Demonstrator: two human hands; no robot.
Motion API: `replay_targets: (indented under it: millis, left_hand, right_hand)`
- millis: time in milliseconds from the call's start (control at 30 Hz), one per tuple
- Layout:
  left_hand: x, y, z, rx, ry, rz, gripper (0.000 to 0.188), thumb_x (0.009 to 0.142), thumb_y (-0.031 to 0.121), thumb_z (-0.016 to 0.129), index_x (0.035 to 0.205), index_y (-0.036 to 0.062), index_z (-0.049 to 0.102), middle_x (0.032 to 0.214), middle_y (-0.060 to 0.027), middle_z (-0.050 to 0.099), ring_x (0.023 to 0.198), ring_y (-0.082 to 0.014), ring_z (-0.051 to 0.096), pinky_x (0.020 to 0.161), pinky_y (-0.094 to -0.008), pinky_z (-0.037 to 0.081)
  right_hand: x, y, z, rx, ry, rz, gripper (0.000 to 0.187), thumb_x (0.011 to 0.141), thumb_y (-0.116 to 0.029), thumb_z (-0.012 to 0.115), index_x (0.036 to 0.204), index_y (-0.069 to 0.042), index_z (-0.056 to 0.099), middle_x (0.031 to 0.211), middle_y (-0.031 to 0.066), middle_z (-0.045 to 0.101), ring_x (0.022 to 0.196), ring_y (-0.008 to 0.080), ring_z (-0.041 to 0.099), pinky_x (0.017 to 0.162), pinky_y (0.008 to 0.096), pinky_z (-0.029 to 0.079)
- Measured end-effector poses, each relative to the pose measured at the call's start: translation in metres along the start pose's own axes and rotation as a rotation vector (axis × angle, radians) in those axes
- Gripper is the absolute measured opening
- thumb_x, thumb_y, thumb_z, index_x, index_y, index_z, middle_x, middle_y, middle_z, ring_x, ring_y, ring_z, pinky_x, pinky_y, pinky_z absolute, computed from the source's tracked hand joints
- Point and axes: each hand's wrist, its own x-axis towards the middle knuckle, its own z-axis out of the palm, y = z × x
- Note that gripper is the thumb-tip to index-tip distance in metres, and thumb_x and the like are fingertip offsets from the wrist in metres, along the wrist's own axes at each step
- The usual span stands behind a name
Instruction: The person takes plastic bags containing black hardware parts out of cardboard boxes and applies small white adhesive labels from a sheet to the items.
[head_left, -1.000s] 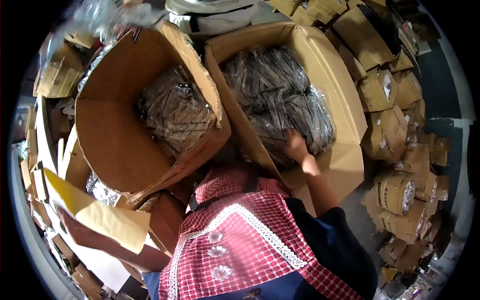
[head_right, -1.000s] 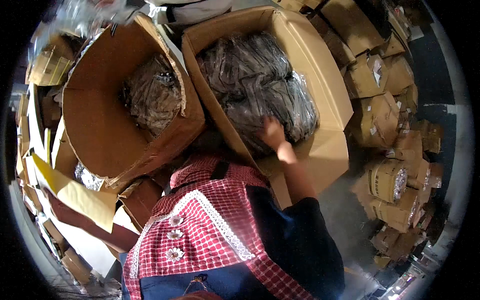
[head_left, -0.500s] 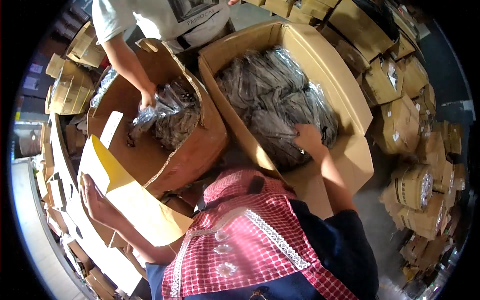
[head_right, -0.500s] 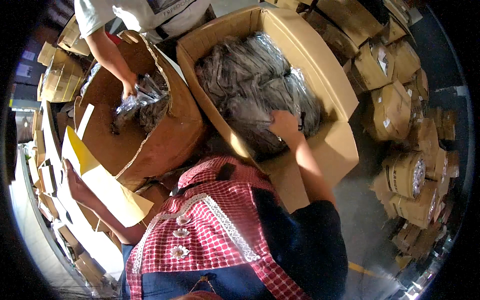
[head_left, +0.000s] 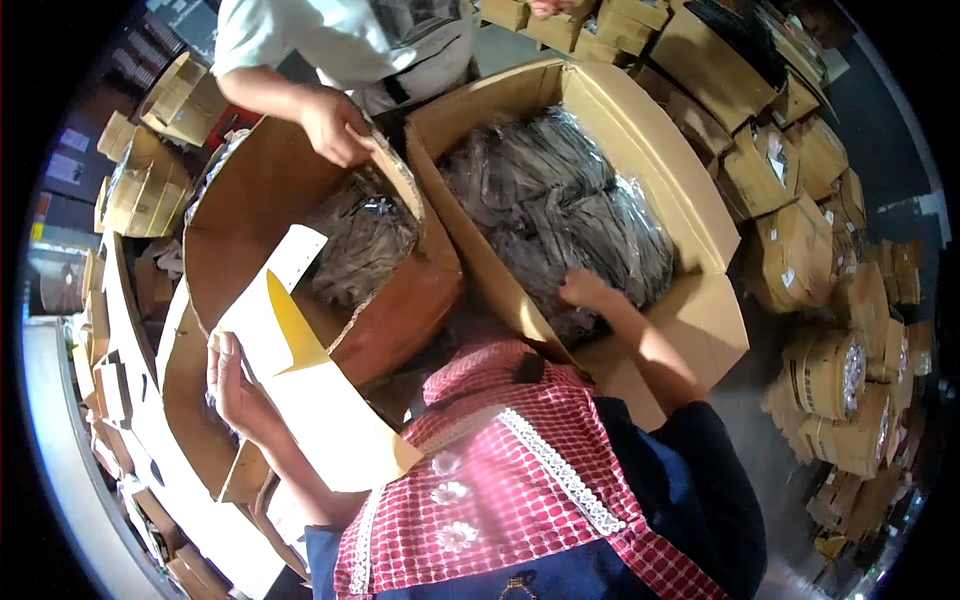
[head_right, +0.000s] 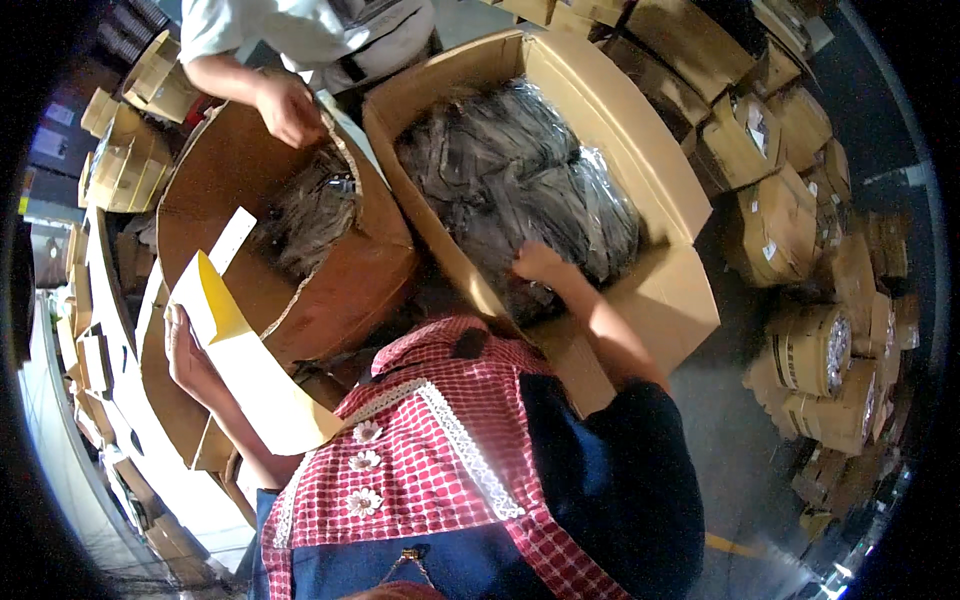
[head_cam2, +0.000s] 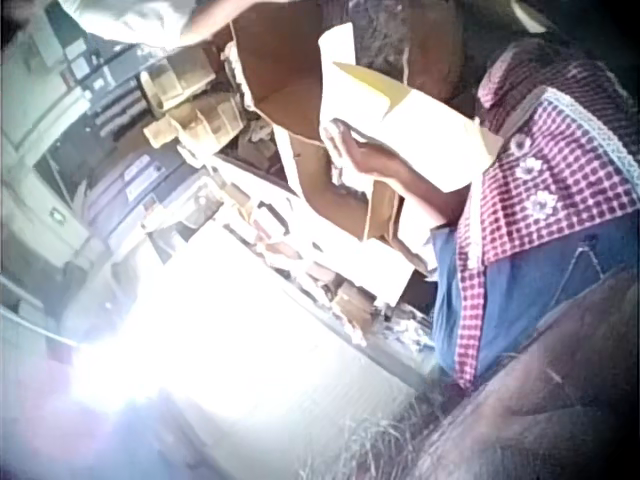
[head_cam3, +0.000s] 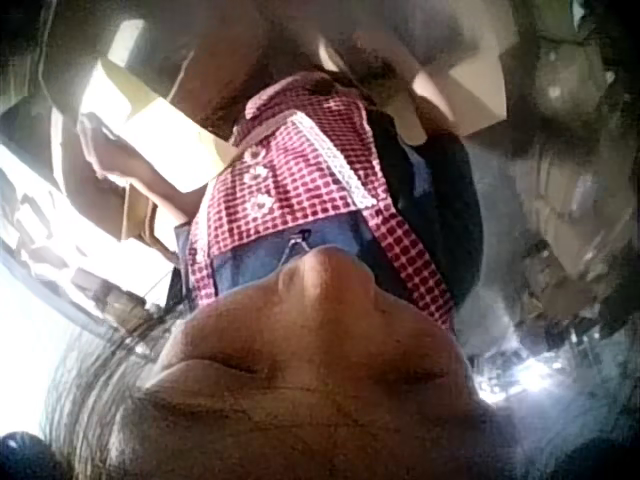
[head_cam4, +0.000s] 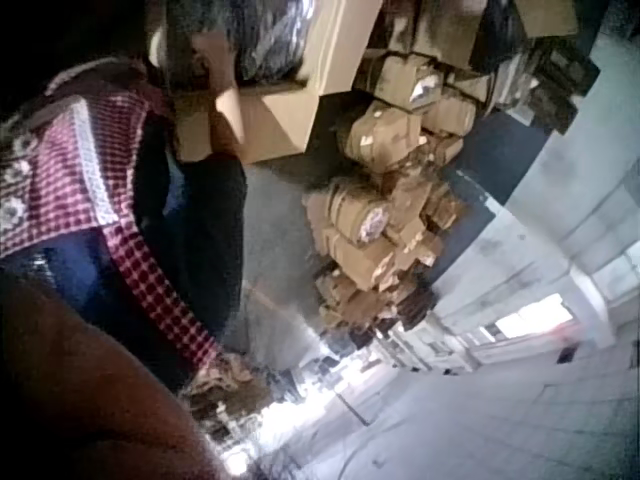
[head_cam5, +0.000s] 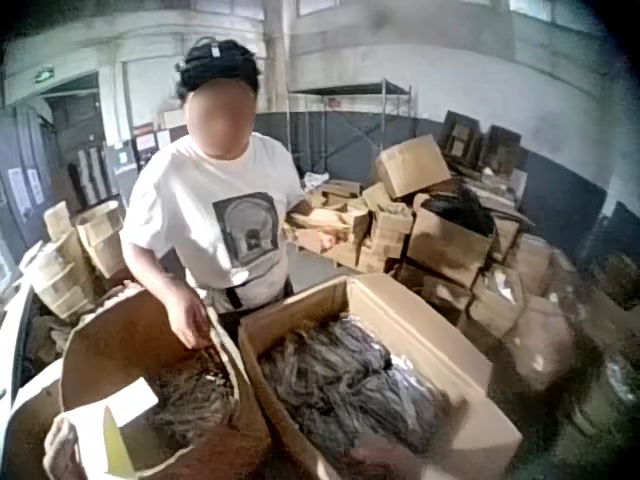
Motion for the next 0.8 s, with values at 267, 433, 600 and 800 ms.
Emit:
replay_targets:
  millis: [267, 433, 600, 800]
  left_hand:
    - [-0.007, -0.015, -0.032, 0.271, -0.123, 0.311, 0.032, 0.100, 0.012, 0.056, 0.125, -0.0082, 0.061, 0.120, -0.0166, 0.065, 0.103, -0.0198, 0.066, 0.092, -0.0345, 0.056]
    - [0.005, 0.004, 0.003, -0.057, -0.167, -0.038, 0.030, 0.104, 0.019, 0.047, 0.110, -0.0067, 0.061, 0.102, -0.0131, 0.065, 0.085, -0.0113, 0.066, 0.080, -0.0315, 0.057]
    - [0.041, 0.009, 0.041, -0.206, -0.370, -0.100, 0.032, 0.095, 0.011, 0.061, 0.069, 0.0055, 0.043, 0.060, 0.0038, 0.046, 0.053, -0.0063, 0.045, 0.061, -0.0242, 0.042]
    - [0.030, 0.059, 0.121, -1.200, -1.259, -0.577, 0.027, 0.074, 0.011, 0.074, 0.094, -0.0061, 0.070, 0.086, -0.0139, 0.071, 0.073, -0.0196, 0.068, 0.066, -0.0307, 0.054]
  right_hand:
    - [-0.142, -0.072, -0.193, -0.348, 0.145, -0.443, 0.015, 0.066, -0.007, 0.066, 0.080, -0.002, 0.069, 0.069, 0.0103, 0.066, 0.070, 0.0335, 0.065, 0.066, 0.0422, 0.050]
    - [-0.216, -0.121, -0.245, -0.926, 0.960, -0.954, 0.020, 0.069, -0.006, 0.067, 0.089, -0.009, 0.072, 0.079, -0.0002, 0.062, 0.071, 0.0138, 0.057, 0.069, 0.0288, 0.045]
    - [-0.229, -0.158, -0.259, -0.995, 1.268, -1.249, 0.025, 0.076, -0.011, 0.070, 0.100, -0.014, 0.077, 0.099, 0.0000, 0.068, 0.073, 0.0117, 0.050, 0.068, 0.0254, 0.047]
    - [-0.201, -0.202, -0.217, -0.760, 1.268, -1.408, 0.034, 0.076, -0.017, 0.067, 0.109, -0.020, 0.070, 0.112, -0.0025, 0.064, 0.089, 0.0145, 0.058, 0.075, 0.0307, 0.049]
